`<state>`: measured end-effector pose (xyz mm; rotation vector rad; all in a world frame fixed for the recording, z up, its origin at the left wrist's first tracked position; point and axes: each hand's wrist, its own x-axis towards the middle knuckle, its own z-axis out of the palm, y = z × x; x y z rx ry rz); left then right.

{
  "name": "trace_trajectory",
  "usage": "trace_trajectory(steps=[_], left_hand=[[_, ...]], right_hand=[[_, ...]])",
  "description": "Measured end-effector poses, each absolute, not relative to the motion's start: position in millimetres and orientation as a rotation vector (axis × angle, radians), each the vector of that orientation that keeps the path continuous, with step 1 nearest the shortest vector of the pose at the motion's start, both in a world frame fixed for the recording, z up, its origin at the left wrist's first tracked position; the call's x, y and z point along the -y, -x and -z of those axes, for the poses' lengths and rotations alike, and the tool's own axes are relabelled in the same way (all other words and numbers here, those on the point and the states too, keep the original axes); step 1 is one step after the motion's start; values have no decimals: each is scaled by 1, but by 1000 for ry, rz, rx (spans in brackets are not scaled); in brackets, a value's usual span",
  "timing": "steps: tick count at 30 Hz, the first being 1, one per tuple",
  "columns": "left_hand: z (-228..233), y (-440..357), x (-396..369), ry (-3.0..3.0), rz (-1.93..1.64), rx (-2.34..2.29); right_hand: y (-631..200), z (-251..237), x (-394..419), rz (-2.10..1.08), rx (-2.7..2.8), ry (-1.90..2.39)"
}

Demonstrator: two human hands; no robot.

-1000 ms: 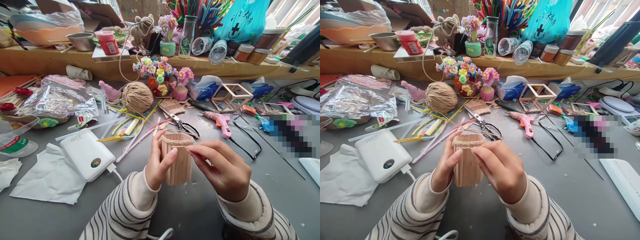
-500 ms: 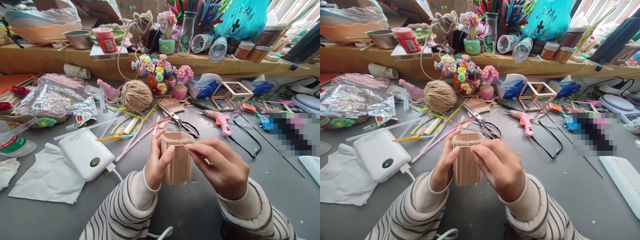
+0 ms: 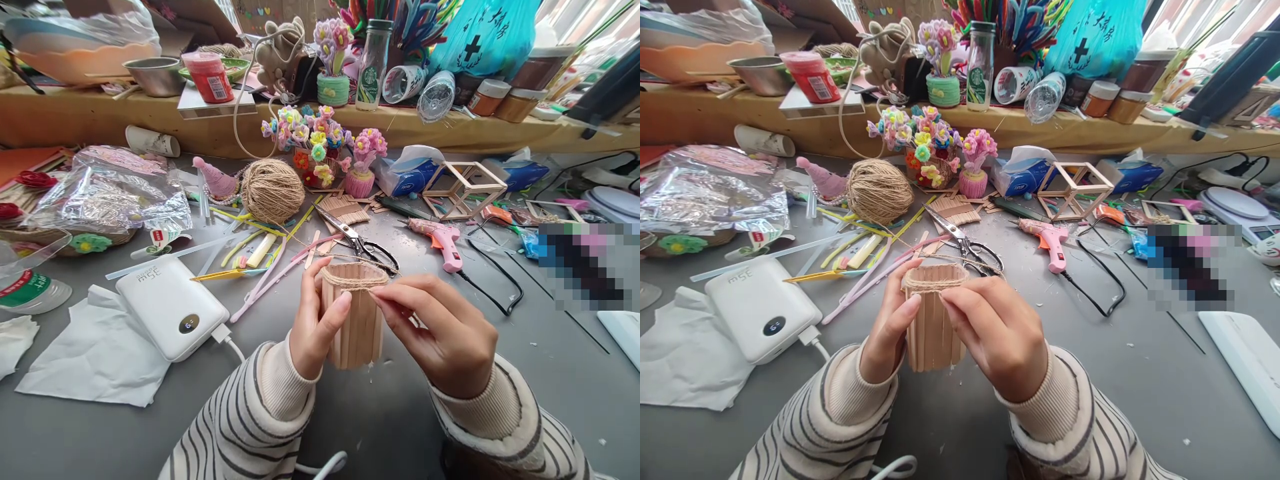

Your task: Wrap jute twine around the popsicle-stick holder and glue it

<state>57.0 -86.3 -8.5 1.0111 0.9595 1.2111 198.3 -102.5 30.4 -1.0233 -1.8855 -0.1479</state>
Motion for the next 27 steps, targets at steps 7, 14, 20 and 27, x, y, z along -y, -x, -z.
trace_trajectory(steps=[7, 14, 20, 27], left_hand=[[8, -57, 87, -980, -1213, -954], [7, -57, 87, -960, -1217, -971], [6, -58, 87, -955, -1209, -982], [6, -57, 87, -941, -1210, -981]], right_hand=[[-198, -31, 102, 159, 1884, 1016], [-198, -30, 103, 150, 1893, 1017], [-198, -30, 103, 129, 1897, 1019], [-198, -31, 102, 136, 1898, 1026]])
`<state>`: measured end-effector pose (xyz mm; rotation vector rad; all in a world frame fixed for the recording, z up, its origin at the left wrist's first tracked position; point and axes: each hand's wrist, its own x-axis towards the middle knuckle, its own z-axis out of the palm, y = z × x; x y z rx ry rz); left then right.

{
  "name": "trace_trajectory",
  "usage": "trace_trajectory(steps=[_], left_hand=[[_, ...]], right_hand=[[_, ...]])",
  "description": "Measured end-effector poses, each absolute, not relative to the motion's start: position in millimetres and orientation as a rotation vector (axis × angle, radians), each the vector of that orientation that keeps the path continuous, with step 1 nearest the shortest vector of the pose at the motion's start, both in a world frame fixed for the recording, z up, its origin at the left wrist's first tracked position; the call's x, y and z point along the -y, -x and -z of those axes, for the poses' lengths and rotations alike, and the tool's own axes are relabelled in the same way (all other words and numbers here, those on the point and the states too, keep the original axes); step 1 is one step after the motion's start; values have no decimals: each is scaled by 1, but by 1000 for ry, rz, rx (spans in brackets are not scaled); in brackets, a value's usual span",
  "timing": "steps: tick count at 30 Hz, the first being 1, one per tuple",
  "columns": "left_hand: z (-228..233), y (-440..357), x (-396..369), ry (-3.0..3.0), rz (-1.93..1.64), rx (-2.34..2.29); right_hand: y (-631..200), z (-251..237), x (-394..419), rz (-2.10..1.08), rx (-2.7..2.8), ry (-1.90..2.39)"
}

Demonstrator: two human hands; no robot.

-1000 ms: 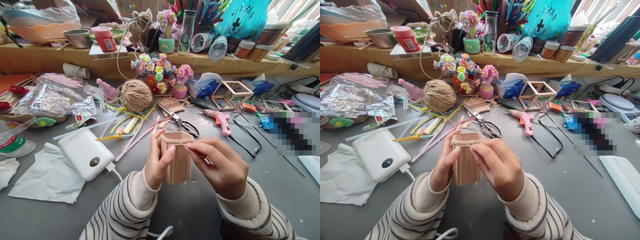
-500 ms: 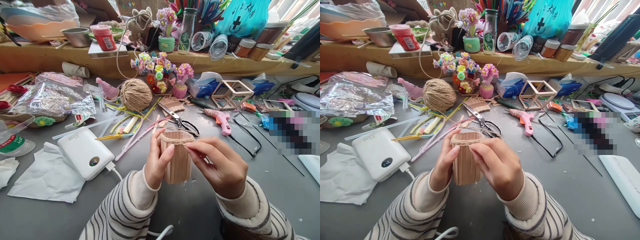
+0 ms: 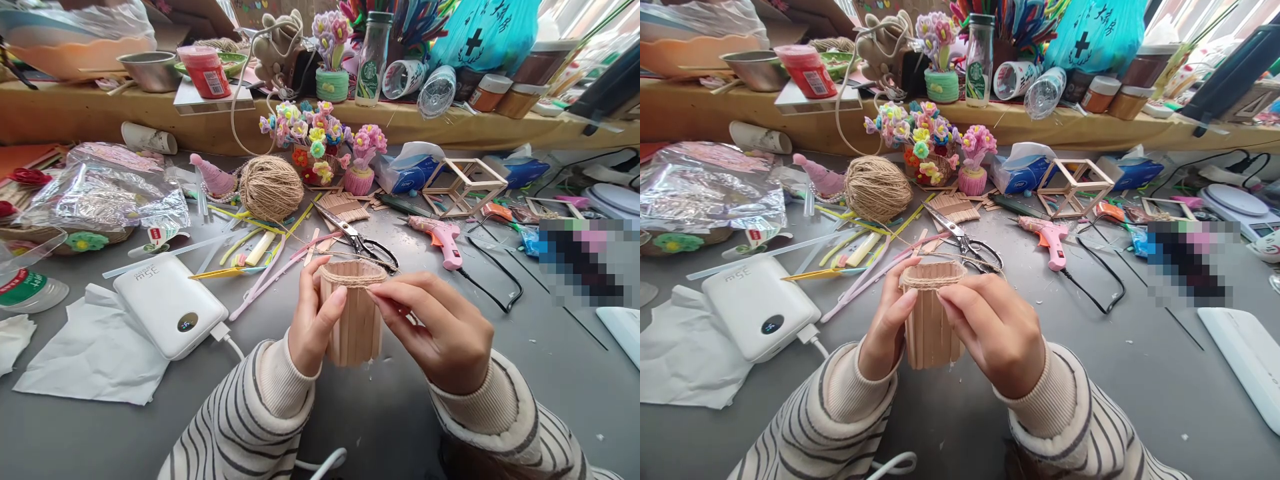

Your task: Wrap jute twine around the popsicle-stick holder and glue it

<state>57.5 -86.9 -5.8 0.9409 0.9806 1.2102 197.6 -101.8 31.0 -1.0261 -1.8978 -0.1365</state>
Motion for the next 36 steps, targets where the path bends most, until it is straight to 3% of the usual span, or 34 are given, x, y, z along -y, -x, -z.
trace_trajectory(steps=[36], left_hand=[[9, -56, 83, -777, -1332, -951]], right_hand=[[-207, -27, 99, 105, 1832, 1022]])
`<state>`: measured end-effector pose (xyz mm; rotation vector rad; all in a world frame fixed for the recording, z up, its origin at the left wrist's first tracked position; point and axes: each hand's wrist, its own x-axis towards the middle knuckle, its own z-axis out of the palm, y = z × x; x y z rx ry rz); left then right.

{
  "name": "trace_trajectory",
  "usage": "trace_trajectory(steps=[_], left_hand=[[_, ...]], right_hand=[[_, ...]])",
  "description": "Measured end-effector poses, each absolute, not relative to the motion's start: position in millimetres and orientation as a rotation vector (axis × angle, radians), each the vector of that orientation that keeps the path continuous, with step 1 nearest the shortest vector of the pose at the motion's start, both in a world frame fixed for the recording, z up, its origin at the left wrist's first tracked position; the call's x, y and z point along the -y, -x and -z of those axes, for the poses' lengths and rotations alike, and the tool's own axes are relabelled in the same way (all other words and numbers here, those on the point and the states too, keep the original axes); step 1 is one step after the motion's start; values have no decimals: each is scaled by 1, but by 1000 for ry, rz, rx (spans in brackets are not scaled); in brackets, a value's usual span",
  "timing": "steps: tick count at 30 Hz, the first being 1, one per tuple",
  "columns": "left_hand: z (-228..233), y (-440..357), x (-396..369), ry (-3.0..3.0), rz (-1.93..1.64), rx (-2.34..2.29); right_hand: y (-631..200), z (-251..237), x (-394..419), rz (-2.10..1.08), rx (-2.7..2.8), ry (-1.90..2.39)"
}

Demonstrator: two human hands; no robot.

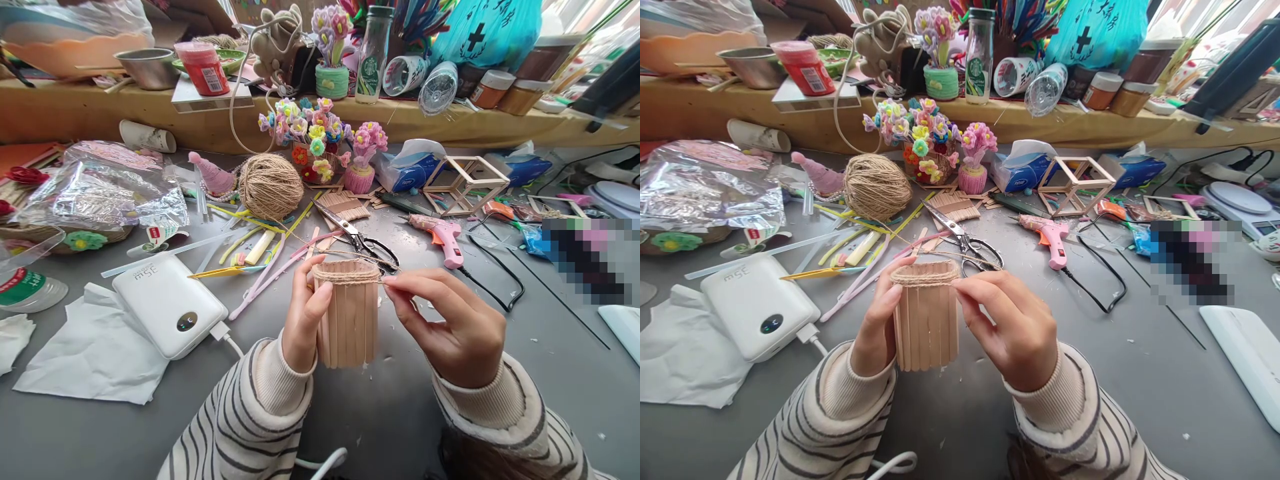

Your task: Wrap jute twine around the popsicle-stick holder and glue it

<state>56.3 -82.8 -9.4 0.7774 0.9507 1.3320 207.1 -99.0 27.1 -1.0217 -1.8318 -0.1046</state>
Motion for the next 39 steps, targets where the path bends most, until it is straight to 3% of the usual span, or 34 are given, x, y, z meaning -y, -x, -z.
trace_trajectory(steps=[39], left_hand=[[-10, -57, 92, -604, -1227, -843]], right_hand=[[-207, -27, 103, 78, 1807, 998]])
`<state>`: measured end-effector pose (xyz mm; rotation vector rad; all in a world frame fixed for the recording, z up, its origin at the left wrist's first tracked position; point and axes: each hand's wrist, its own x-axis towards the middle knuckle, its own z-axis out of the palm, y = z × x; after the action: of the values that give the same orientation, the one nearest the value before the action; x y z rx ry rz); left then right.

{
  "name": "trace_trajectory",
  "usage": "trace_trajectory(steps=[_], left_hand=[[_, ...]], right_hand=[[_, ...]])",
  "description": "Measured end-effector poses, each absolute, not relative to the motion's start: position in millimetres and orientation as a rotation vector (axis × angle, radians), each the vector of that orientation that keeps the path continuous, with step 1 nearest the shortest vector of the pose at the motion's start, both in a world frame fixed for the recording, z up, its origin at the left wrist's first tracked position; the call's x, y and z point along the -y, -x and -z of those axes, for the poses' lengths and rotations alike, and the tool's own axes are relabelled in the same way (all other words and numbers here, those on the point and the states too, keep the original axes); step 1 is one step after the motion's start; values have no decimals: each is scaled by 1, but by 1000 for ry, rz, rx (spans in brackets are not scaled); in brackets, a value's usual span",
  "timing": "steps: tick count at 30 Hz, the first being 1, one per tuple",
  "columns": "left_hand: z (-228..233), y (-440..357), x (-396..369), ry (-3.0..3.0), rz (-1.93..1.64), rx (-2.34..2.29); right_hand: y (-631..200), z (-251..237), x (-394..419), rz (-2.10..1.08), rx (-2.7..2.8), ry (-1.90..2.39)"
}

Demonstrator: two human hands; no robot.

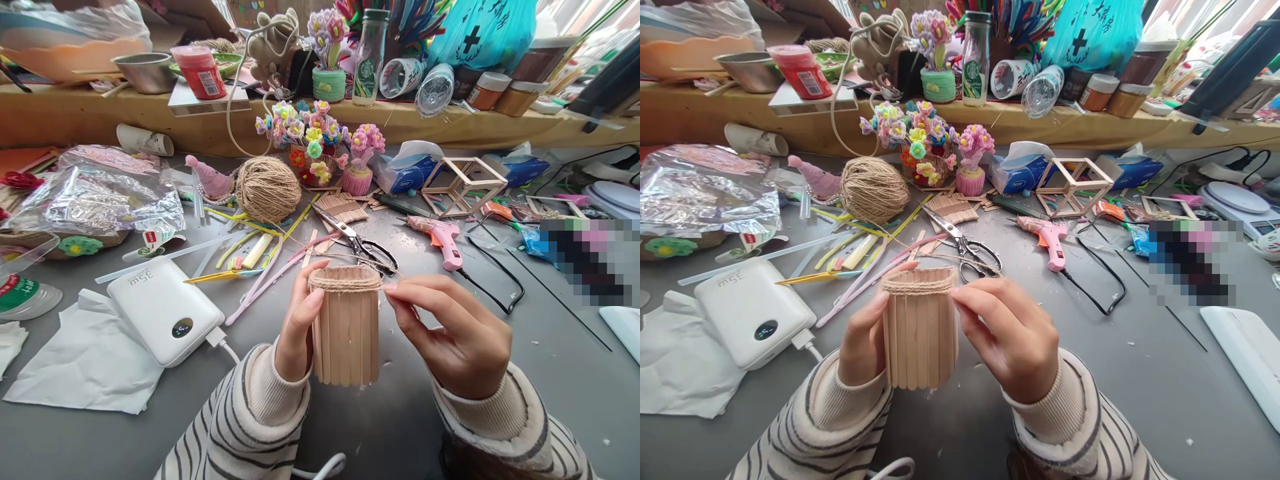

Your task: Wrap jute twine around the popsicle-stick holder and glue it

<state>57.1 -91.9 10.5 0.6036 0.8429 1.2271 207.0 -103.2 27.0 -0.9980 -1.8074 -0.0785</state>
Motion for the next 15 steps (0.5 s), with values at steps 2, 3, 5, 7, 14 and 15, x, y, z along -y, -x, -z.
trace_trajectory(steps=[2, 3, 5, 7, 14, 15], left_hand=[[-11, -56, 92, -595, -1204, -836], [-12, -56, 92, -589, -1197, -837], [-14, -56, 93, -568, -1196, -847], [-17, -56, 94, -539, -1199, -851], [-21, -55, 95, -535, -1156, -824], [-21, -55, 95, -534, -1153, -821]], right_hand=[[-206, -27, 103, 55, 1800, 993], [-206, -27, 103, 47, 1794, 986], [-206, -27, 104, 42, 1779, 978], [-206, -28, 106, 44, 1762, 978], [-207, -26, 106, 26, 1741, 958], [-207, -26, 106, 22, 1740, 962]])
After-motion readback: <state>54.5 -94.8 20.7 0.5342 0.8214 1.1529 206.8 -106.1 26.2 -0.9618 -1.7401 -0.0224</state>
